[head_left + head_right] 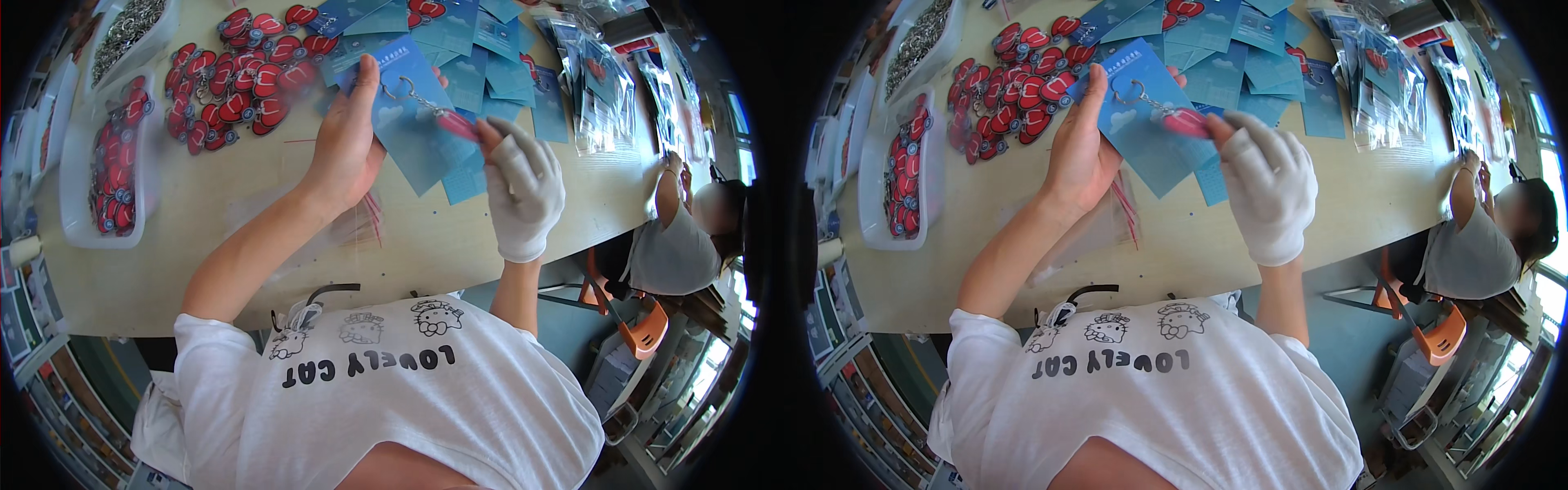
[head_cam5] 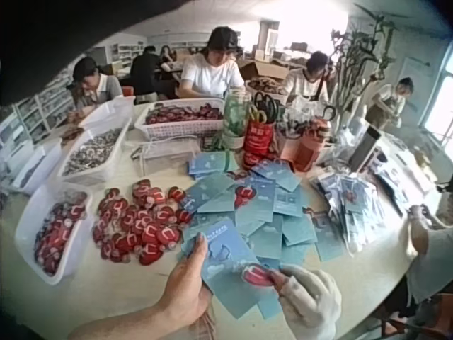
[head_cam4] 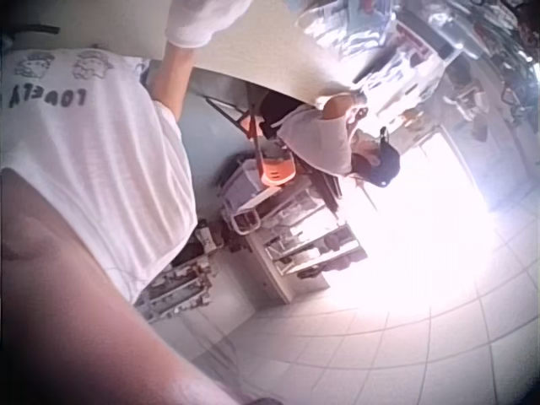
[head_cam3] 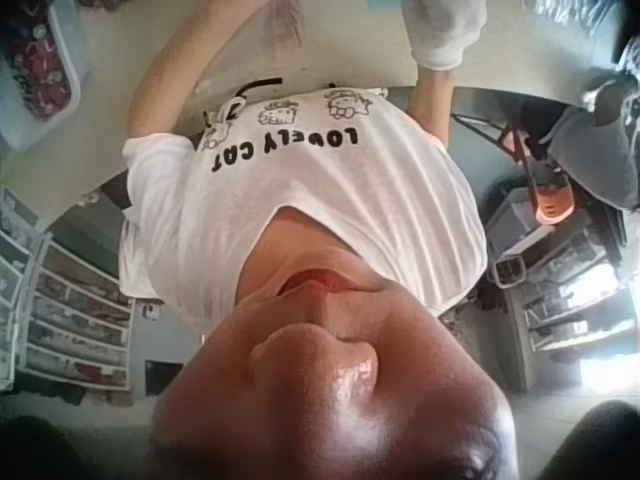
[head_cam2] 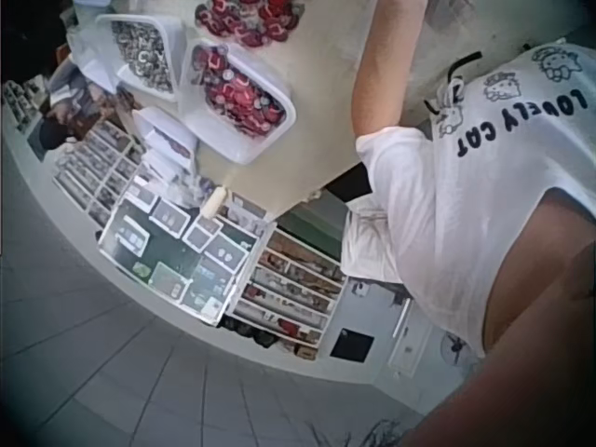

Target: The person repeatedly picks up heart-shaped keychains attached to blue cards and places them into small clear plastic bags. They handle the items one by one, inserting the packaged keychains into a pile on the table.

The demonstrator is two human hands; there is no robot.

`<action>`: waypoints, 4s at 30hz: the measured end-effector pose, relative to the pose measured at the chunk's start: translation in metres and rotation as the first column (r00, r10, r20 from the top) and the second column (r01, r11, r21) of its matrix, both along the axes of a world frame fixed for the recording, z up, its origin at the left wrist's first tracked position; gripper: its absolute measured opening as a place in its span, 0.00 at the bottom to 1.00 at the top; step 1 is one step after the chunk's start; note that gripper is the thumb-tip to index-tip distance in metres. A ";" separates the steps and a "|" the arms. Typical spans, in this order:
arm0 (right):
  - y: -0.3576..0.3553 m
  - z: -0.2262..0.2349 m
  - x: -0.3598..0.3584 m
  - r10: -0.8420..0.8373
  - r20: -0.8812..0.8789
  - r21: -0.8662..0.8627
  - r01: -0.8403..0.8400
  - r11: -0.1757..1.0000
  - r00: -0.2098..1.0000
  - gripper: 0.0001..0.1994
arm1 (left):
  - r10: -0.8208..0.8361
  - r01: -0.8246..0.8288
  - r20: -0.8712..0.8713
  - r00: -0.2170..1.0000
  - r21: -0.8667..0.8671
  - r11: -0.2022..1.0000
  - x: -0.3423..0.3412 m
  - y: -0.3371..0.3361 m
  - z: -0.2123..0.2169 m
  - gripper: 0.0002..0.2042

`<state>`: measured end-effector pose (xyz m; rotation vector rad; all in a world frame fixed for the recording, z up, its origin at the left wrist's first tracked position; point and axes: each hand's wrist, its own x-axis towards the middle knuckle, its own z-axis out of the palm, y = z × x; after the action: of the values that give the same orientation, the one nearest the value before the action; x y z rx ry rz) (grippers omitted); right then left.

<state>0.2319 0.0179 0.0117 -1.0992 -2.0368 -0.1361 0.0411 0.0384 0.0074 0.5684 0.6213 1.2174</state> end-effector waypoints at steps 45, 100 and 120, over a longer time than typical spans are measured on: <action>-0.009 -0.049 -0.012 -0.463 -0.772 -0.636 -0.512 0.577 0.436 0.17 | 0.190 0.060 -0.968 -0.165 0.183 0.981 -0.097 -0.078 -0.041 0.30; 0.026 0.016 0.031 -0.014 -0.436 -0.835 -0.399 0.379 0.900 0.18 | -0.184 0.295 -0.674 0.716 0.052 0.954 -0.095 -0.014 -0.017 0.06; 0.007 0.000 -0.037 -0.202 -0.650 -0.715 -0.501 0.487 0.733 0.15 | -0.436 0.470 -0.628 0.645 -0.123 0.874 -0.088 -0.024 -0.025 0.31</action>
<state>0.1948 0.0251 0.0121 -1.2294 -1.4253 1.3977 -0.0465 0.0141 -0.0180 1.1389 0.9519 0.5288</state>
